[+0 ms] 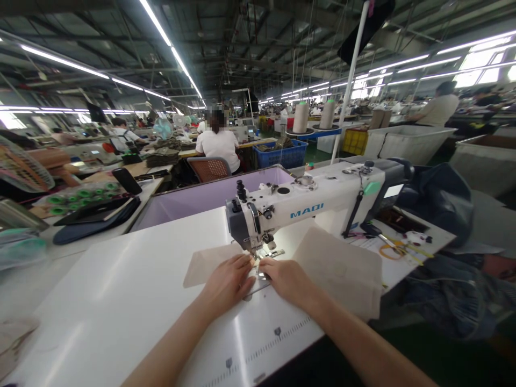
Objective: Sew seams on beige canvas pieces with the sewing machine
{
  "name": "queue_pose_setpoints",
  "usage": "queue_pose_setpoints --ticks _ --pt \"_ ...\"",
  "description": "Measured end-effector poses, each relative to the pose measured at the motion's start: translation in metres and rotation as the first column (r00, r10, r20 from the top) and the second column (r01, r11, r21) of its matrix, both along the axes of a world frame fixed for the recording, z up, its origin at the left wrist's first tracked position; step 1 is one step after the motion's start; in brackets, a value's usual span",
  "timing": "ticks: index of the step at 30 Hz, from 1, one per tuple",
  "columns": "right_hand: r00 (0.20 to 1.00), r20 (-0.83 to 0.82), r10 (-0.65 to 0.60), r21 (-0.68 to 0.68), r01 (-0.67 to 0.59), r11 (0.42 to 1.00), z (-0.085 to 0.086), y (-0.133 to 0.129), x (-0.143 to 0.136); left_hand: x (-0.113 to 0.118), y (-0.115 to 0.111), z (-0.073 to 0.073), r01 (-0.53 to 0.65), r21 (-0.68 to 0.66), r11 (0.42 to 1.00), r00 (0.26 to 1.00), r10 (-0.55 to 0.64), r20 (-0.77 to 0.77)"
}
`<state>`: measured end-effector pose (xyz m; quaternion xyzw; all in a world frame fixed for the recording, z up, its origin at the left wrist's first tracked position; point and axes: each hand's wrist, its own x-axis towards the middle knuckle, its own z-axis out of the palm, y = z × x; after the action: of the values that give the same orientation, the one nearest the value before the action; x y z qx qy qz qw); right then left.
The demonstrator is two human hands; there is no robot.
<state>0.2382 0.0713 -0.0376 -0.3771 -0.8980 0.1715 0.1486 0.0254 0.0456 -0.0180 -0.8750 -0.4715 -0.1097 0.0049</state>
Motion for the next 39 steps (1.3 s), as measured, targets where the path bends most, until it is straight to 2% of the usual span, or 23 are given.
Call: queue_pose_setpoints --ticks 9,13,22,30,39 --pt "0.998 -0.019 -0.059 -0.008 0.059 0.998 -0.008 -0.02 0.004 -0.006 0.005 -0.014 0.001 0.058 0.998 1.0 -0.002 0.02" --pt "0.997 -0.021 -0.078 0.004 0.078 0.997 -0.012 -0.026 0.005 -0.007 0.004 -0.013 0.006 0.058 0.998 1.0 -0.007 0.004" --pt "0.997 -0.003 -0.078 0.028 0.078 0.997 -0.016 -0.027 0.005 -0.008 0.008 -0.013 0.005 0.05 0.999 0.999 -0.003 -0.039" --pt "0.997 -0.011 -0.077 0.048 0.078 0.996 -0.02 -0.027 0.004 -0.008 0.011 -0.006 0.017 0.033 0.999 0.998 -0.015 -0.06" --pt "0.997 -0.025 -0.075 0.043 0.076 0.996 -0.018 -0.027 0.005 -0.012 0.009 -0.02 -0.046 0.036 0.998 0.998 0.048 -0.048"
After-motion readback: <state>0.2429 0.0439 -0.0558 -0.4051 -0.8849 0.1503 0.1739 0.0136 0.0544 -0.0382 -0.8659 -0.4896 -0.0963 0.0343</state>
